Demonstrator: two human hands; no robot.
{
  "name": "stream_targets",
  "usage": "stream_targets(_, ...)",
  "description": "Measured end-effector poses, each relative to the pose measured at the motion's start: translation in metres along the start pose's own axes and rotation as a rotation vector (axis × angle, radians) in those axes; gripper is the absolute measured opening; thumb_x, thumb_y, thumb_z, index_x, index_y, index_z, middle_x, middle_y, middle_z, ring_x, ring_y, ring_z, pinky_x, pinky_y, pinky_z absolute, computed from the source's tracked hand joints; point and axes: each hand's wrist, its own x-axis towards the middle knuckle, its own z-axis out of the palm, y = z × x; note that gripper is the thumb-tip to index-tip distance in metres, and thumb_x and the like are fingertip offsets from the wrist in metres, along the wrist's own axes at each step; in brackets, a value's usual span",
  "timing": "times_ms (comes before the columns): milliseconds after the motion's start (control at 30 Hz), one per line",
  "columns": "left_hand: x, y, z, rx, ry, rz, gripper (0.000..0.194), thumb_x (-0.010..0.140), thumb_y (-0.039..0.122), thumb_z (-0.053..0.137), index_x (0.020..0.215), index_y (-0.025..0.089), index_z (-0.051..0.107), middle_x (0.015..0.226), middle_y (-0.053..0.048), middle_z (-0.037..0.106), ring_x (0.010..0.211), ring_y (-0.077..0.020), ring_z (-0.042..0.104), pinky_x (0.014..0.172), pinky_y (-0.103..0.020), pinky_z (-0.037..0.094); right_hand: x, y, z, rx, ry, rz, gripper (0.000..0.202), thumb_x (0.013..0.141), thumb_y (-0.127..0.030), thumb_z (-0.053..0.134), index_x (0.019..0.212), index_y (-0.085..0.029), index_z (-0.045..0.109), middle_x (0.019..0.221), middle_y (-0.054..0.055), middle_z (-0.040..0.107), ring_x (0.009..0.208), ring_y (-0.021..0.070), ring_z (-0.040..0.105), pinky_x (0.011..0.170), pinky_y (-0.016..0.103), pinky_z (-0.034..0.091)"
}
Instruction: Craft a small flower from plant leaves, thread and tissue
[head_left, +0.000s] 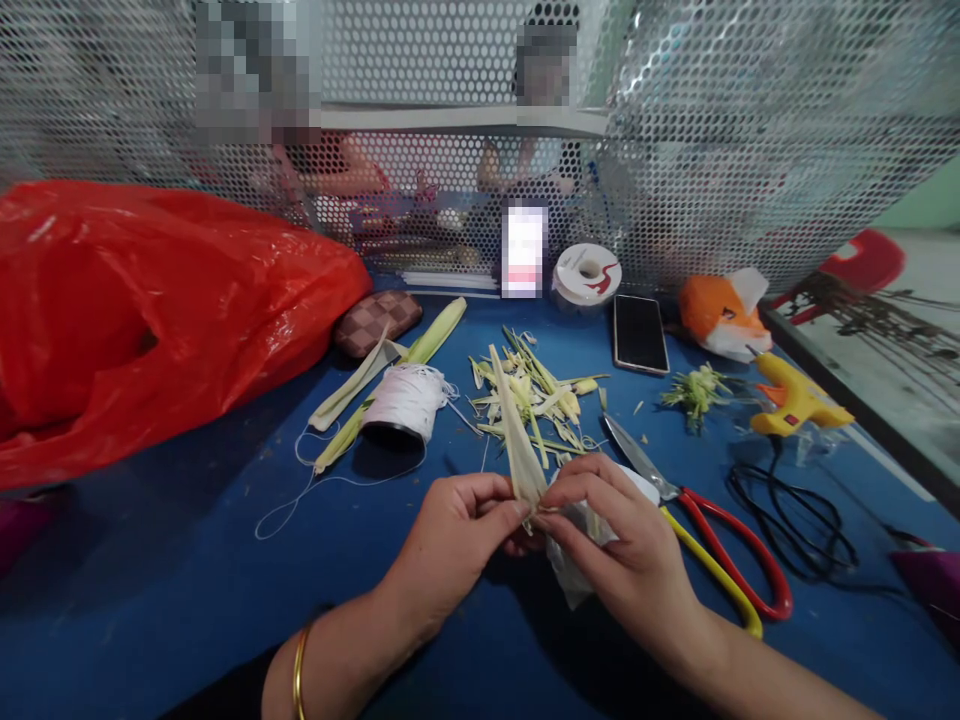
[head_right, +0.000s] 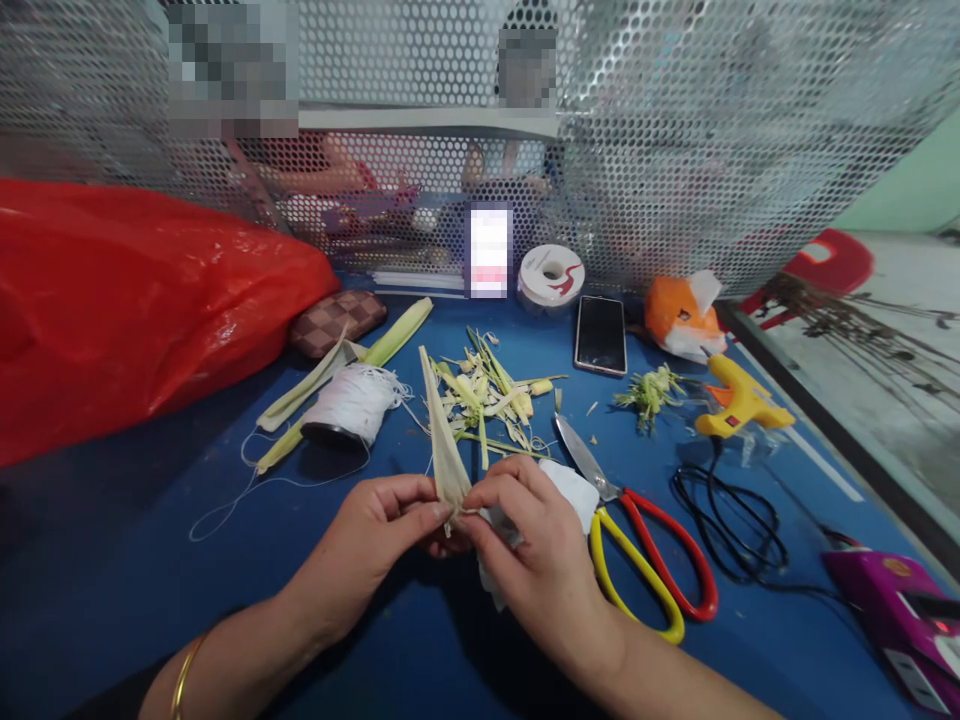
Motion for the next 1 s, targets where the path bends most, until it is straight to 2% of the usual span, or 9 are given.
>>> stream_targets(200, 0.0002, 0.0003, 0.0016, -0.038, -0.047, 0.015, 0.014, 0.065, 0.021, 0.079, 0.075, 0.013, 0.073, 0.065, -0.001, 0.069, 0.064, -0.0111, 0.060, 0.066, -0.021, 0.047, 0.0013, -0.0015, 0.0022, 0.051, 0.019, 0.109, 0.009, 0.088, -0.017, 0.062, 0.081, -0.021, 0.057, 0.081, 0.001, 0.064, 0.075, 0.0146, 0.061, 0.068, 0.025, 0.048)
stream_targets(300, 0.0009, -0.0015, 0.0017, -0.034, -0.073, 0.004, 0.027, 0.056, 0.009, 0.082, 0.081, 0.014, 0.072, 0.074, -0.001, 0.072, 0.072, -0.0129, 0.064, 0.072, -0.022, 0.049, 0.0026, -0.0020, 0.0042, 0.109, 0.073, 0.197, 0.009, 0.085, -0.021, 0.065, 0.078, -0.021, 0.059, 0.075, 0.000, 0.063, 0.069, 0.0144, 0.061, 0.064, 0.025, 0.049)
stream_targets(367, 0.0013, -0.0033, 0.0015, -0.012, -0.061, 0.009, 0.029, 0.056, 0.006, 0.081, 0.081, 0.015, 0.071, 0.076, -0.001, 0.073, 0.071, -0.0128, 0.064, 0.072, -0.022, 0.049, 0.0037, -0.0022, 0.0058, 0.167, 0.087, 0.261, 0.012, 0.083, -0.024, 0.067, 0.075, -0.020, 0.060, 0.071, 0.000, 0.063, 0.066, 0.0143, 0.061, 0.062, 0.025, 0.049)
stream_targets(533, 0.0006, -0.0053, 0.0016, -0.003, -0.018, 0.033, 0.018, 0.066, 0.018, 0.080, 0.081, 0.014, 0.072, 0.077, -0.003, 0.072, 0.076, -0.0148, 0.065, 0.076, -0.024, 0.050, 0.0064, -0.0044, 0.0075, 0.338, 0.090, 0.371, 0.016, 0.079, -0.029, 0.071, 0.071, -0.019, 0.061, 0.066, 0.000, 0.063, 0.061, 0.0141, 0.060, 0.055, 0.023, 0.050)
stream_targets(633, 0.0001, -0.0040, 0.0024, -0.018, 0.007, 0.022, 0.018, 0.068, 0.025, 0.081, 0.080, 0.013, 0.072, 0.068, -0.001, 0.068, 0.066, -0.0124, 0.061, 0.069, -0.023, 0.049, 0.0071, -0.0070, 0.0058, 0.416, 0.070, 0.367, 0.013, 0.081, -0.029, 0.068, 0.074, -0.020, 0.062, 0.068, 0.000, 0.065, 0.062, 0.0136, 0.062, 0.055, 0.022, 0.052)
stream_targets(700, 0.0001, -0.0032, 0.0027, -0.017, 0.029, 0.022, 0.020, 0.068, 0.028, 0.081, 0.078, 0.013, 0.073, 0.064, 0.000, 0.067, 0.061, -0.0116, 0.059, 0.066, -0.023, 0.049, 0.0068, -0.0078, 0.0047, 0.395, 0.074, 0.346, 0.012, 0.083, -0.029, 0.066, 0.075, -0.020, 0.063, 0.070, 0.001, 0.066, 0.065, 0.0140, 0.063, 0.058, 0.022, 0.053)
stream_targets(800, 0.0003, -0.0036, 0.0018, -0.003, 0.028, 0.038, 0.020, 0.068, 0.030, 0.081, 0.076, 0.013, 0.073, 0.068, -0.002, 0.069, 0.065, -0.0130, 0.062, 0.068, -0.024, 0.050, 0.0055, -0.0072, 0.0047, 0.331, 0.088, 0.331, 0.013, 0.084, -0.027, 0.065, 0.073, -0.019, 0.065, 0.069, 0.001, 0.067, 0.065, 0.0138, 0.063, 0.061, 0.023, 0.053)
stream_targets(1000, -0.0001, -0.0063, -0.0005, 0.026, 0.010, 0.038, 0.021, 0.069, 0.031, 0.080, 0.079, 0.013, 0.074, 0.073, -0.005, 0.072, 0.071, -0.0149, 0.065, 0.073, -0.026, 0.050, 0.0042, -0.0056, 0.0074, 0.323, 0.143, 0.382, 0.011, 0.079, -0.027, 0.070, 0.075, -0.019, 0.064, 0.067, -0.001, 0.064, 0.061, 0.0130, 0.061, 0.056, 0.022, 0.052)
